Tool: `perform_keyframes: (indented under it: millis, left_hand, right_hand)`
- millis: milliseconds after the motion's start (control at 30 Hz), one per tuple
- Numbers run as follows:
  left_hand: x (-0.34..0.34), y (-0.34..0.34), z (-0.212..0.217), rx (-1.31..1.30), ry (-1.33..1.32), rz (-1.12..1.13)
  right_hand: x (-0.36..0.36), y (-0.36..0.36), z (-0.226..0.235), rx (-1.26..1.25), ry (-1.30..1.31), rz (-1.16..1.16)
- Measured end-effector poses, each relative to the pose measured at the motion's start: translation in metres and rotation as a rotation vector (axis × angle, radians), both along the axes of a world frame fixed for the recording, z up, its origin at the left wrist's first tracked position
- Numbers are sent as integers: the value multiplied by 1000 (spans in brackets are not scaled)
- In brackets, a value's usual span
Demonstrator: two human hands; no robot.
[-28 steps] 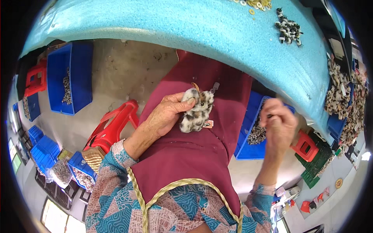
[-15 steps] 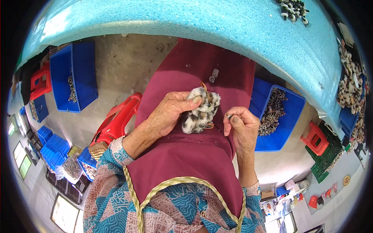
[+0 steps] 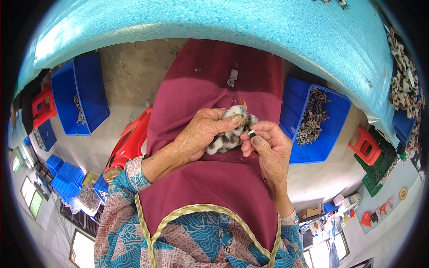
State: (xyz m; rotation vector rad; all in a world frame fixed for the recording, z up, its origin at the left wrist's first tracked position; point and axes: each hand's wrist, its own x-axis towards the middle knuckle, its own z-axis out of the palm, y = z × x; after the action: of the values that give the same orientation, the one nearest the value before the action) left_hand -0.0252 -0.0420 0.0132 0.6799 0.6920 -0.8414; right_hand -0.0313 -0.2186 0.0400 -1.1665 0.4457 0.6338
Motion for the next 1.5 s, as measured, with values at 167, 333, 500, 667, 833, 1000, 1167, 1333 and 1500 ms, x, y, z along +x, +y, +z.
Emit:
perform_keyframes:
  millis: [167,333,500,667,833,1000,1167,1333,1500]
  left_hand:
    - [0,-2,1,-71,40,-23]
    - [1,-4,2,-63,55,-32]
    - [-1,-9,0,12,6,-31]
    - [-2,-8,-4,120,-117,-126]
    - [-4,-7,-8,182,-245,-198]
    - [-3,-4,-4,249,-296,-264]
    - [-4,-2,5,402,-517,-399]
    - [-11,-6,11,536,-676,-411]
    - [-16,-12,14,597,-866,-354]
  right_hand:
    - [-6,-4,1,-28,2,17]
    - [-11,-5,-3,20,-58,-12]
    - [-9,-3,6,-137,-82,68]
    - [-8,-1,6,-212,-165,139]
    - [-9,-1,5,-208,-85,103]
    - [-9,-2,4,-221,-26,112]
    - [-11,-1,4,-306,3,83]
    - [-15,-2,2,-335,56,100]
    - [-22,-9,-3,-294,61,84]
